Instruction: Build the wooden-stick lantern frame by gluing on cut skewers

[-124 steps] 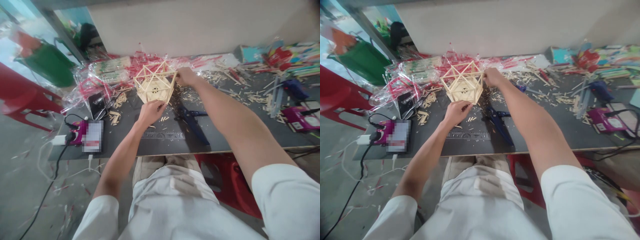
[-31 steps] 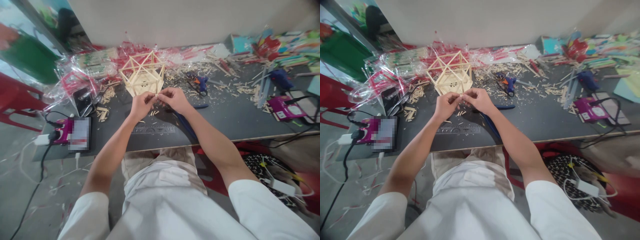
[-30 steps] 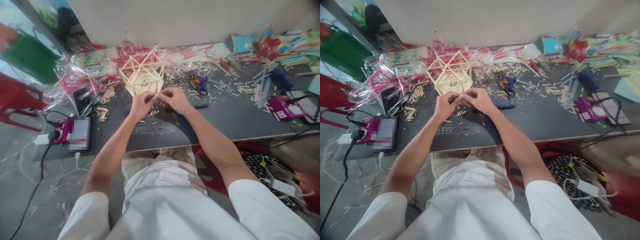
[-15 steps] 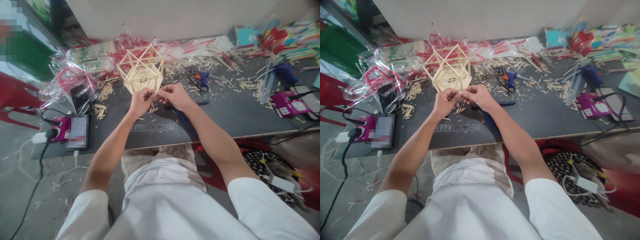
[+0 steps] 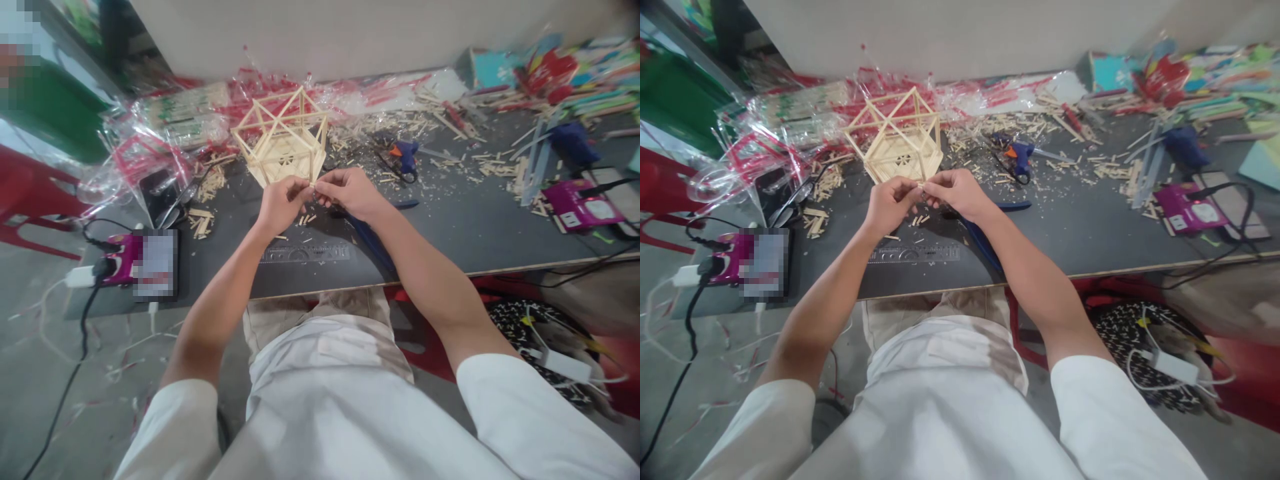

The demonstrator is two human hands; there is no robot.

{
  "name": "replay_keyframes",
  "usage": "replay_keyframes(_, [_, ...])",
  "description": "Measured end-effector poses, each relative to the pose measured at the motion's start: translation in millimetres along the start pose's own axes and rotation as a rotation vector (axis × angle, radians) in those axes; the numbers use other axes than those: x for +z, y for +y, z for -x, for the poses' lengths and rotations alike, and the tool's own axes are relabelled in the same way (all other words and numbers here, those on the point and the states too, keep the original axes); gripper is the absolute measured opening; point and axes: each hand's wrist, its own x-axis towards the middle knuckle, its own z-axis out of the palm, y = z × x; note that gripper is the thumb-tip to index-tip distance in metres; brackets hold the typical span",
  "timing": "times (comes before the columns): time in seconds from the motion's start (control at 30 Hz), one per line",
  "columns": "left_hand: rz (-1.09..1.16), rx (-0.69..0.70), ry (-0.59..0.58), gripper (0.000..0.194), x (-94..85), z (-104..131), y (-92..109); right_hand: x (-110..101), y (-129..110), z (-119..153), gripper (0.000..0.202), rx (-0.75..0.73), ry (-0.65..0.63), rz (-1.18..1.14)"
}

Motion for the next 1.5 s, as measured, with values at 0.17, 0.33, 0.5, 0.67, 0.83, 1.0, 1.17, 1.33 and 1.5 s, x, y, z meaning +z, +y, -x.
replay_keyframes(0.17, [0.072, -0.073, -0.033, 0.007, -0.3, -2, 1, 2, -3, 1, 0.034, 0.033, 0.008, 0.02])
replay_keyframes(0.33, [0.146, -0.197, -0.072, 0.005, -1.6, -4, 5, 3, -3, 0, 0.032, 0.031, 0.039, 0.035])
replay_keyframes(0.5, [0.144, -0.24, -0.11, 0.012, -1.4, -3, 8, 2, -1, 0, 0.027, 0.043, 0.021, 0.085])
replay_keyframes(0.67, [0.123, -0.24, -0.096, 0.014, -2.0, -3, 9, 2, -1, 1, 0.018, 0.07, 0.027, 0.129])
replay_keyframes(0.83, [0.1, -0.233, -0.101, 0.019, -3.1, -3, 11, 3, -2, 2, 0.018, 0.062, 0.015, 0.122])
replay_keyframes(1.0, [0.009, -0.183, -0.102, 0.02, -5.5, -1, 3, 5, -5, 3, 0.024, 0.076, 0.006, 0.181])
replay_keyframes(1.17, [-0.226, -0.027, -0.146, 0.02, -13.7, -1, 2, 3, -1, 3, 0.024, 0.062, -0.028, 0.234])
replay_keyframes(1.33, [-0.224, -0.042, -0.158, 0.024, -16.3, -1, 5, 1, -2, 4, 0.027, 0.048, -0.047, 0.269])
replay_keyframes(1.5, [-0.057, -0.087, -0.133, 0.026, -13.2, -1, 0, 5, -6, 6, 0.022, 0.044, -0.036, 0.236])
